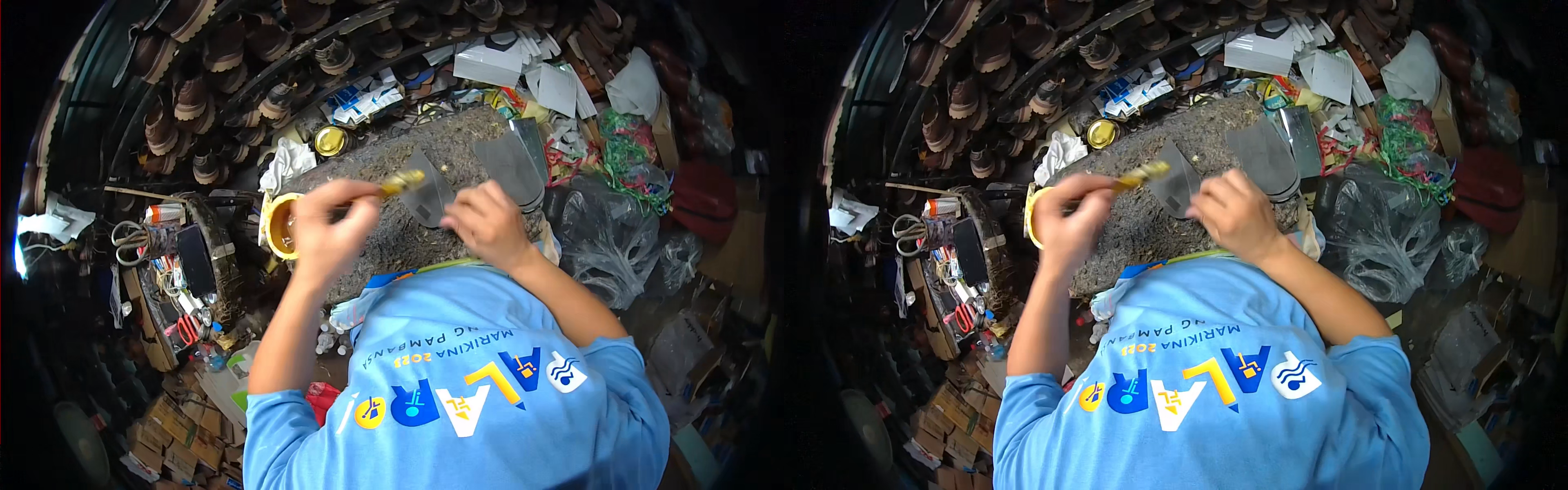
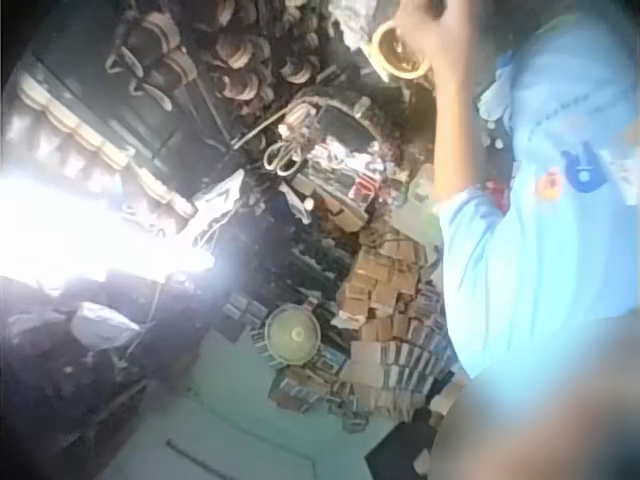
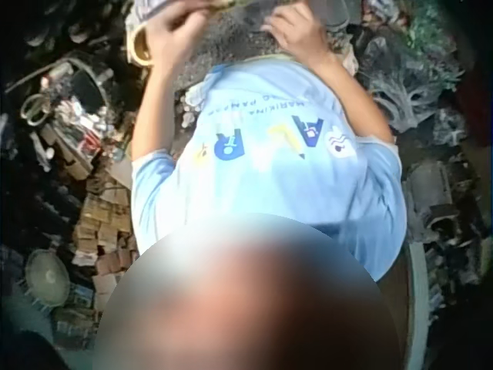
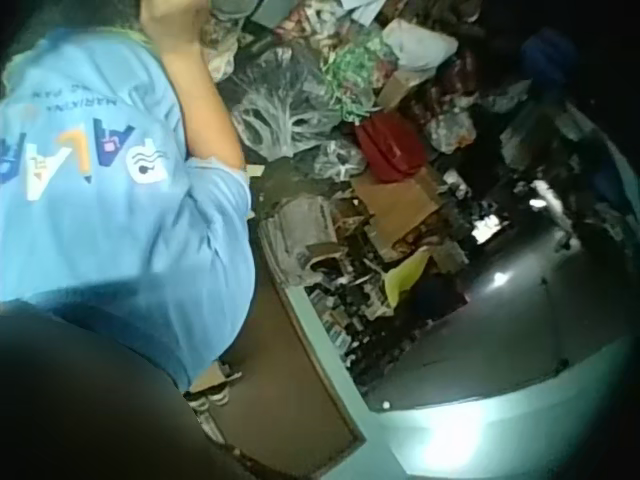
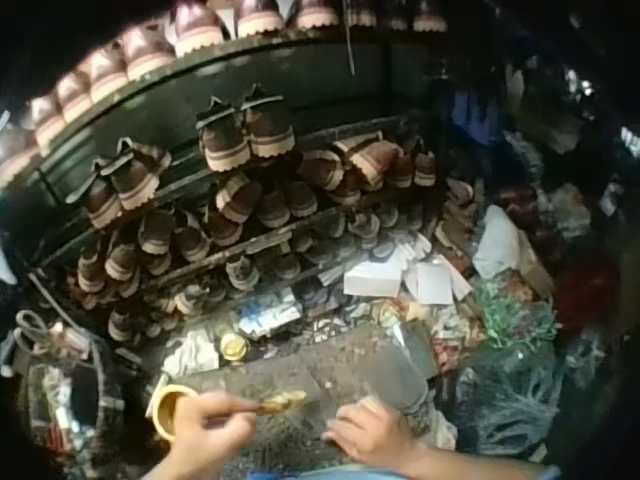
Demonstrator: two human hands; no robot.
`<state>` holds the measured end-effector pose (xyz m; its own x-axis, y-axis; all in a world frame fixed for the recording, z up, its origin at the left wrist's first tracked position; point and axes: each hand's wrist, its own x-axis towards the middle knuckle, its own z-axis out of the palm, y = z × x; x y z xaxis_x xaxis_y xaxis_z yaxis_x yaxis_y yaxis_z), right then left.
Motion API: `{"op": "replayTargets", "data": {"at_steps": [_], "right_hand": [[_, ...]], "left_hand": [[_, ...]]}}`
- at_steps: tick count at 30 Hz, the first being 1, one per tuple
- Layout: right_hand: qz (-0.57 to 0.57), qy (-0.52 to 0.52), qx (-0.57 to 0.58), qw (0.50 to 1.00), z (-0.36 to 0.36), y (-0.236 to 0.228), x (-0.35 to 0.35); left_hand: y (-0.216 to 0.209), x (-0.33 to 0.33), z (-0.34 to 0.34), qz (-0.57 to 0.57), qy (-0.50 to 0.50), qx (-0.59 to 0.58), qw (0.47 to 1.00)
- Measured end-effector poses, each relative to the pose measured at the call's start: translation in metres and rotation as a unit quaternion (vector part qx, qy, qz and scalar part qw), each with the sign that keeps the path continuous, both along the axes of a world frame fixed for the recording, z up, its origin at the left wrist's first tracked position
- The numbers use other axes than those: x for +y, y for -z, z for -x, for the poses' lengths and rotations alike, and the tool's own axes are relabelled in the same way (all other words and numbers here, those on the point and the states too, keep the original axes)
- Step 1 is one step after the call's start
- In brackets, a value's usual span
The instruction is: Applying adhesive to various shoe components including heels and soles using a brush.
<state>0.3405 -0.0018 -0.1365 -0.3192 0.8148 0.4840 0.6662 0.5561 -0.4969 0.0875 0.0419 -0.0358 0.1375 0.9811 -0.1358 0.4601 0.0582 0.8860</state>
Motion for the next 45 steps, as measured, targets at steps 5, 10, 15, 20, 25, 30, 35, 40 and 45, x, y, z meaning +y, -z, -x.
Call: {"op": "replayTargets", "data": {"at_steps": [5, 10, 15, 20, 25, 30, 35, 40, 45], "right_hand": [[0.044, -0.006, -0.039, 0.998, -0.009, -0.001, -0.029], [0.044, 0.012, -0.027, 0.999, -0.006, 0.005, -0.031], [0.064, 0.011, 0.006, 0.998, -0.006, 0.007, -0.030], [0.070, 0.000, 0.007, 0.998, -0.008, 0.009, -0.031], [0.081, -0.005, 0.006, 0.997, -0.010, 0.011, -0.029], [0.077, -0.009, 0.020, 0.997, -0.010, 0.012, -0.025], [0.087, -0.017, 0.020, 0.996, -0.010, 0.010, -0.025], [0.073, -0.013, 0.024, 0.997, -0.009, 0.010, -0.023], [0.092, -0.022, 0.028, 0.995, -0.010, 0.011, -0.023]], "left_hand": [[0.031, -0.003, -0.032, -0.120, 0.099, 0.096, 0.983], [0.023, -0.004, -0.052, -0.166, 0.174, 0.117, 0.964], [0.007, 0.004, -0.071, -0.107, 0.152, 0.154, 0.970], [0.009, 0.010, -0.078, -0.144, 0.047, 0.177, 0.973], [0.011, 0.019, -0.081, -0.094, 0.184, 0.184, 0.961], [0.005, 0.022, -0.085, -0.022, 0.030, 0.214, 0.976], [0.011, 0.033, -0.084, -0.076, 0.031, 0.219, 0.972], [0.018, 0.048, -0.075, -0.032, 0.021, 0.259, 0.965], [0.020, 0.057, -0.073, -0.133, 0.021, 0.224, 0.965]]}}
